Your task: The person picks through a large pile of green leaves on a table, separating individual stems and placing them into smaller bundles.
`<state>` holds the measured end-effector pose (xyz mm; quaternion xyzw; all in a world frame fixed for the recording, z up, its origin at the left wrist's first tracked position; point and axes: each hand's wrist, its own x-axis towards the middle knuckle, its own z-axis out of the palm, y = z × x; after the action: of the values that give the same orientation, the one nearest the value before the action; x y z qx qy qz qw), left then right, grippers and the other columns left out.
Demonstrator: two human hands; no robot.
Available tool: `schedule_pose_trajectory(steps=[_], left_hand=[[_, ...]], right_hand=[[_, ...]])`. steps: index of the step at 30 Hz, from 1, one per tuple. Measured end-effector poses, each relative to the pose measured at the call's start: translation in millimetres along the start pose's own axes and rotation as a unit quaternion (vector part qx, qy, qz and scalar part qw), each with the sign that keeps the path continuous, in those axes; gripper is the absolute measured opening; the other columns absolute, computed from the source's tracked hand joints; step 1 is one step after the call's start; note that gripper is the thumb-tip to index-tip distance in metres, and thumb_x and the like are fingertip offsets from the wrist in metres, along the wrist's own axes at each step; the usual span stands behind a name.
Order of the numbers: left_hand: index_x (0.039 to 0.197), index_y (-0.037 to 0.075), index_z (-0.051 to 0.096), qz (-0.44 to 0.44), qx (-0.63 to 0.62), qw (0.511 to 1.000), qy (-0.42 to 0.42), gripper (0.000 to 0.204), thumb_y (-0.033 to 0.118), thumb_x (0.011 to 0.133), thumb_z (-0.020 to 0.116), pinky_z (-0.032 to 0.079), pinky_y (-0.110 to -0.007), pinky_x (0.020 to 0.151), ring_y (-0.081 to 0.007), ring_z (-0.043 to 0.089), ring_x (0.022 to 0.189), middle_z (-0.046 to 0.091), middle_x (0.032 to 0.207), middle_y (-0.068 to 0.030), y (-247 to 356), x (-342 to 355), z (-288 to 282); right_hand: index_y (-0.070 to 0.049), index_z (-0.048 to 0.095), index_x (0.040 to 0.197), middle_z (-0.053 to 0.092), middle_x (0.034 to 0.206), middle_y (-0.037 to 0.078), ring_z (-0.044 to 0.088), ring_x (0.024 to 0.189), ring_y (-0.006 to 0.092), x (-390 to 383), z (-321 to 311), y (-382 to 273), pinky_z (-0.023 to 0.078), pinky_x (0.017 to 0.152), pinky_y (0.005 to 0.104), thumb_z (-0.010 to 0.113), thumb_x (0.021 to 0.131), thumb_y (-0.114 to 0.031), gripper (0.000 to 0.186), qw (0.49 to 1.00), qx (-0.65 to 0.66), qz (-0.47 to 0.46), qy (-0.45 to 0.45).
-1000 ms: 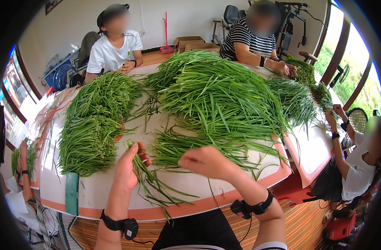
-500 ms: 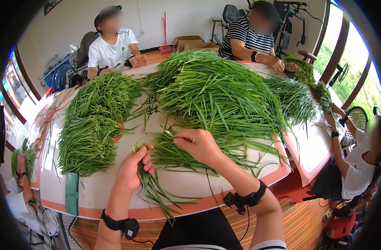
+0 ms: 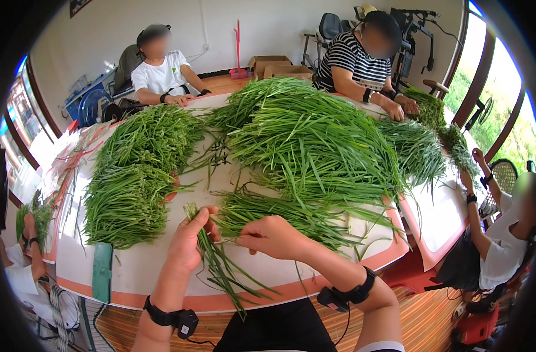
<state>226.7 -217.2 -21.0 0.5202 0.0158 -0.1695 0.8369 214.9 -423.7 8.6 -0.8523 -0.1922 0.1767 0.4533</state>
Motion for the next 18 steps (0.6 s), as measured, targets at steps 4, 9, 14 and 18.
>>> schedule_pose_trajectory(steps=[4, 9, 14, 18], left_hand=[[0.098, 0.006, 0.055, 0.02, -0.092, 0.995, -0.015, 0.023, 0.027, 0.09, 0.052, 0.051, -0.036, 0.073, -0.0219, 0.06, 0.083, 0.061, 0.088, -0.0084, -2.1, 8.2, -3.8], [0.1, 0.007, 0.054, -0.021, -0.123, 0.991, -0.038, 0.023, 0.028, 0.09, 0.051, 0.051, -0.037, 0.072, -0.0215, 0.06, 0.083, 0.06, 0.084, -0.0069, -1.1, 5.5, 0.9], [0.104, 0.008, 0.053, -0.04, -0.089, 0.994, -0.051, 0.026, 0.029, 0.089, 0.053, 0.047, -0.032, 0.061, -0.0109, 0.044, 0.06, 0.041, 0.064, 0.0024, -2.8, 2.9, 3.7], [0.106, 0.007, 0.053, -0.054, -0.087, 0.993, -0.067, 0.026, 0.027, 0.089, 0.054, 0.041, -0.029, 0.056, -0.0098, 0.042, 0.06, 0.039, 0.064, 0.0031, -2.8, 3.5, 4.4]], right_hand=[[-0.005, 0.065, 0.088, 0.065, 0.07, 0.004, 0.058, 0.057, 0.0131, -25.8, -17.6, 12.2, 0.045, 0.054, 0.0263, 0.056, 0.084, -0.028, 0.025, 0.997, -0.058, 0.035, -0.037], [-0.004, 0.064, 0.091, 0.065, 0.073, 0.009, 0.061, 0.063, 0.0203, -39.0, -33.8, 14.4, 0.047, 0.059, 0.0291, 0.058, 0.083, -0.032, 0.03, 0.998, -0.031, 0.045, -0.009], [-0.002, 0.064, 0.09, 0.064, 0.074, 0.013, 0.061, 0.066, 0.0267, -26.7, -21.9, -3.4, 0.047, 0.06, 0.0326, 0.057, 0.083, -0.03, 0.03, 0.993, -0.108, -0.031, 0.033], [-0.001, 0.063, 0.088, 0.063, 0.077, 0.014, 0.059, 0.071, 0.0311, 6.4, -27.5, 3.6, 0.047, 0.064, 0.0372, 0.058, 0.08, -0.027, 0.028, 0.97, -0.193, -0.069, 0.132]])
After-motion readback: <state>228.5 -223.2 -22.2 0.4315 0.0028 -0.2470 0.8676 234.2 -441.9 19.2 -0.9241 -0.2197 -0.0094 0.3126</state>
